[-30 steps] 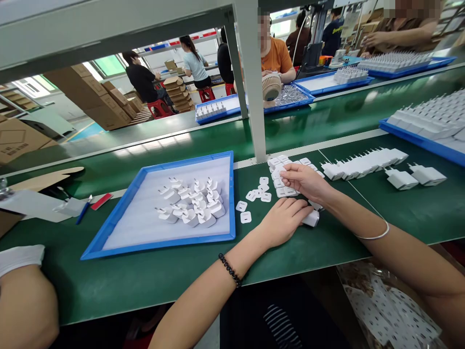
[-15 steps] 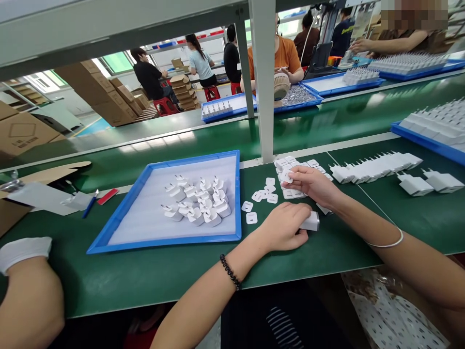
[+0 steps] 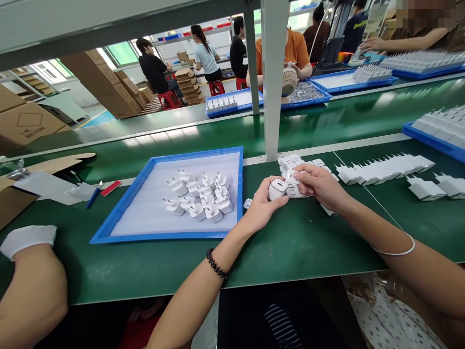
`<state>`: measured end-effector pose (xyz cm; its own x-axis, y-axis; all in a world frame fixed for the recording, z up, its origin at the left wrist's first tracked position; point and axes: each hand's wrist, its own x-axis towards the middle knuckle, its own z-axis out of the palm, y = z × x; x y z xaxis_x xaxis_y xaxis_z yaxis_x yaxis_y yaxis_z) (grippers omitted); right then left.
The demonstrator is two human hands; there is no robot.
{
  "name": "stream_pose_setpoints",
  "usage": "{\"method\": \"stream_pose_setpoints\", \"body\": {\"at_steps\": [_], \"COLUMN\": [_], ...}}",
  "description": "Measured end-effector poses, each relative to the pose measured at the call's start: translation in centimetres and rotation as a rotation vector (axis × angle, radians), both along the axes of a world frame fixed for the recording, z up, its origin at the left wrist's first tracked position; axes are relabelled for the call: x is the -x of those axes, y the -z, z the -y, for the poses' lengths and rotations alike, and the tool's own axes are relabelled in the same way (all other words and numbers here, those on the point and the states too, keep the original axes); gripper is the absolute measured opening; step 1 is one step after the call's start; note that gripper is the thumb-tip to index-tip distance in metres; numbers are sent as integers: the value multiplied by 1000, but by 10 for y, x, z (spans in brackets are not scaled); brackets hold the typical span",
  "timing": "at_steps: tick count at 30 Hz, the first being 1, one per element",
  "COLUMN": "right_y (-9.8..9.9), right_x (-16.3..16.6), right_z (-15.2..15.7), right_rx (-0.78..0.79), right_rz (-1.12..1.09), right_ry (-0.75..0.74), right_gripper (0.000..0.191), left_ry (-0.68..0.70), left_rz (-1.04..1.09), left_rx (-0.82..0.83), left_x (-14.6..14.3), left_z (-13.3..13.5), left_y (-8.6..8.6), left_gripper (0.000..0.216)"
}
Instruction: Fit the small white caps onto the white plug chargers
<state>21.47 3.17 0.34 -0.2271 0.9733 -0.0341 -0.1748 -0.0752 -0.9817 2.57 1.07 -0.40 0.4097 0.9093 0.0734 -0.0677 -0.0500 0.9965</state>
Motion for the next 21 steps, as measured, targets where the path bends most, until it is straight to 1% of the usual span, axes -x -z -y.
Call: {"method": "stream_pose_setpoints", "body": {"at_steps": [4, 6, 8, 10, 13, 15, 18, 21], "right_y": [-6, -8, -10, -10, -10, -11, -14, -17], "right_x": [1, 2, 3, 4, 5, 4, 3, 2], "right_z": [6, 9, 12, 13, 13, 13, 15, 19], "right_rx": [-17, -12, -3, -1, -21, -28, -69, -161], "right_rz": [-83, -117, -129, -123, -78, -65, -89, -105], "right_ry": [-36, -55, -69, -70, -66, -77, -83, -51], "right_gripper": [23, 24, 25, 25, 26, 28, 20, 10], "left_ry": [8, 18, 12, 27, 154, 230, 254, 265], "left_rz": [-9, -26, -57, -86, -39, 0, -2, 13], "left_rx": [-131, -134, -99, -43, 68, 107, 45, -38], "left_x": [2, 2, 3, 4, 6, 8, 12, 15], "left_z": [-1, -2, -2, -2, -2, -1, -1, -2], "left_y": [-1, 0, 1, 2, -1, -7, -15, -21], "left_gripper": [37, 41, 49, 52, 48, 49, 48, 43]}}
